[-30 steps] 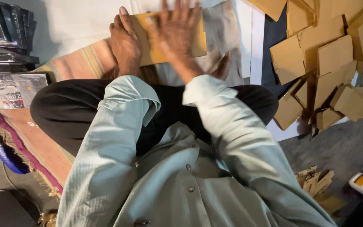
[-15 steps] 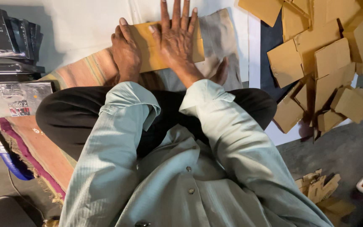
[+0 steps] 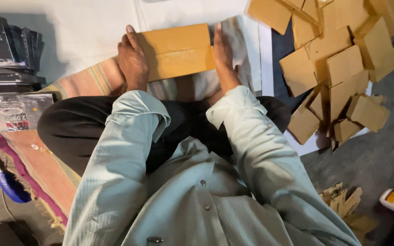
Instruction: The person sits on the floor and repeatedly folds small cardboard boxes, then uses a tape dispenser to seal the flaps with clear packing tape. The person handles each box one at a time, folding the sides, applying tape, and setting the sealed box aside.
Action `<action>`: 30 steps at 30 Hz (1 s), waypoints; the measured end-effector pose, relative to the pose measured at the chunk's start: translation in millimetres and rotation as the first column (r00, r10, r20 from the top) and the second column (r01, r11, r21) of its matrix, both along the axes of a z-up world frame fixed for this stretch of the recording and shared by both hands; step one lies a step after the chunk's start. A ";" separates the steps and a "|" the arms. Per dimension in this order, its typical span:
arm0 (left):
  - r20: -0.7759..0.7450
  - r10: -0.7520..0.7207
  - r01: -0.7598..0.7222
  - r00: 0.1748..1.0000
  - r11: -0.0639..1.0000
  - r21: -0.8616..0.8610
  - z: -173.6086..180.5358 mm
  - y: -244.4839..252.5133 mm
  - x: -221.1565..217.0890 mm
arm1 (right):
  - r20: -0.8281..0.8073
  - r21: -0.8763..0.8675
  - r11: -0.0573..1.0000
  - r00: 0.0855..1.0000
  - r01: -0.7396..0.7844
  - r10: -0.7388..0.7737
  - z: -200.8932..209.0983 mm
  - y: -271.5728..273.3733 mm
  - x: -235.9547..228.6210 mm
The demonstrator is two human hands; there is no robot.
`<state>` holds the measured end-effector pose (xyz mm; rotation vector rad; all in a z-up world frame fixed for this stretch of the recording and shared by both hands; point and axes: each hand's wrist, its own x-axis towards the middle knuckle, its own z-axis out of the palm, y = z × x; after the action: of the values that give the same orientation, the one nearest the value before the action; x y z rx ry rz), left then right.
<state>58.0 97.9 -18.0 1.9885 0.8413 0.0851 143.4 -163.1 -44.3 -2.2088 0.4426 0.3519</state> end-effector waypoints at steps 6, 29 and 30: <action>0.086 0.074 -0.059 0.994 0.985 -0.160 -7.4 5.0 -8.8 | -0.111 0.585 0.811 0.992 0.016 0.060 24.3 8.0 -37.6; 0.110 -0.156 0.184 0.982 0.930 -0.319 13.1 -15.3 -68.0 | 0.028 0.092 0.995 0.999 -0.036 0.034 52.3 -41.6 -116.1; 0.196 -0.181 0.236 0.964 0.921 -0.309 17.9 -18.9 -75.4 | 0.059 -0.005 0.995 0.993 -0.102 0.102 53.6 -43.0 -120.8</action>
<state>-17.3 79.0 0.0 1.7144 0.4947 -0.0160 22.5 -206.1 9.2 -2.2430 0.2991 0.3391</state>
